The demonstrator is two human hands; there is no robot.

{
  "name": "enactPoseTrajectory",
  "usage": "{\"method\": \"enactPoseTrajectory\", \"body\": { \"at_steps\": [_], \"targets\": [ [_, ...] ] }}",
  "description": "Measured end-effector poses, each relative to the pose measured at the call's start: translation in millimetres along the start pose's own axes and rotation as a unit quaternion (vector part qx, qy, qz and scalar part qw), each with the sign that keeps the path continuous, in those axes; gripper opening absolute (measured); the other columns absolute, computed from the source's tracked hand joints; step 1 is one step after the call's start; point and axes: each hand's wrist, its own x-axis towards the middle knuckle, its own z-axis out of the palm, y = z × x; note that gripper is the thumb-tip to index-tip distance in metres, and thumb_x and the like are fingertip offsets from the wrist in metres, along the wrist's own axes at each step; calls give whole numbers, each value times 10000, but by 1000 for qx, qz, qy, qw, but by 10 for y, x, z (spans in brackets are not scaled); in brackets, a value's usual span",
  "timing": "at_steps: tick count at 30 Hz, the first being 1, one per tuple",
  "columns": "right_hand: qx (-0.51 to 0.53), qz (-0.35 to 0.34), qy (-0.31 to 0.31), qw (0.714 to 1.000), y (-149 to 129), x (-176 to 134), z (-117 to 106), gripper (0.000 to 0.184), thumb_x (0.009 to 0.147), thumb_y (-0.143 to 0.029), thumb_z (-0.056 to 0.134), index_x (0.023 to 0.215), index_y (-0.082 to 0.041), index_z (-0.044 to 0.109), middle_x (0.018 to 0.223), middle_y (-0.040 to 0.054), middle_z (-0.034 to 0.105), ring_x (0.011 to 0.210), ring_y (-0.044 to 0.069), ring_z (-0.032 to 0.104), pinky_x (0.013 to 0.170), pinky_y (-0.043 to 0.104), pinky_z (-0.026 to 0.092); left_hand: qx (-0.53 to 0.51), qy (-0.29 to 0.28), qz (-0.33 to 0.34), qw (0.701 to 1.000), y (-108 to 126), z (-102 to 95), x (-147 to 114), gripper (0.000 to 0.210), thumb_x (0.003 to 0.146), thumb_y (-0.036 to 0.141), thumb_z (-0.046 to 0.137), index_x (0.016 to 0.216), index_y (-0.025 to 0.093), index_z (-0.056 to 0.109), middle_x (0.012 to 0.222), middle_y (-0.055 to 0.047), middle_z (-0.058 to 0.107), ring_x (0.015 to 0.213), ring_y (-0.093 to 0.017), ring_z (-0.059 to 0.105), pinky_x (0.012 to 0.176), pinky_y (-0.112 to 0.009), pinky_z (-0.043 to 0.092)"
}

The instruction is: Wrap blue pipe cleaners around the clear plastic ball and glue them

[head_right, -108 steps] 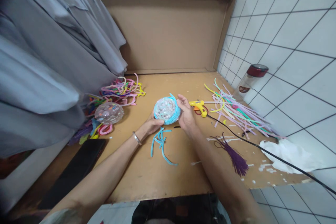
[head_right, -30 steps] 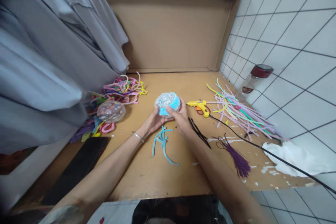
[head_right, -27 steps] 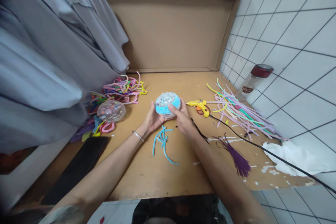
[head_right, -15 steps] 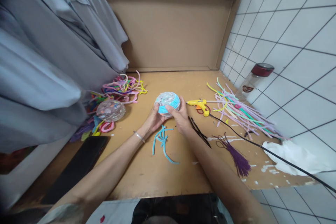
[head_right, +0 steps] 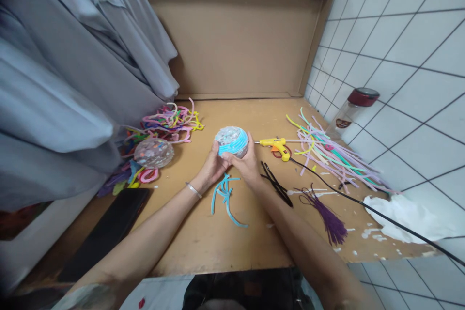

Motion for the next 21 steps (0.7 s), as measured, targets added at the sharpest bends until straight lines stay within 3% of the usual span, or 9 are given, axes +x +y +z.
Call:
{"method": "enactPoseTrajectory", "body": {
  "at_steps": [13,17,21],
  "targets": [
    [74,17,-35,997,-123,-6,37,695,651,-405,866,1274,-286,582,1269,45,692,1210,233,632,1154,434,440,8,-37,8,999,59,-6,4,762,712,555,834,1336,227,545,1286,-114,706,1274,-326,628,1059,-467,528],
    [63,20,12,998,-26,79,-26,563,724,-514,796,1206,-287,614,1253,40,698,1248,229,615,1111,420,477,10,-20,9,1000,21,-20,8,742,700,573,837,1297,228,562,1304,-113,694,1262,-323,633,1035,-472,541],
    [32,42,62,997,42,77,-25,701,715,-572,787,1315,-296,549,1402,50,616,1337,237,556,1152,434,442,14,6,5,1000,-7,7,-13,747,666,585,856,1253,221,571,1297,-114,692,1246,-334,639,1022,-498,542]
  ]
}}
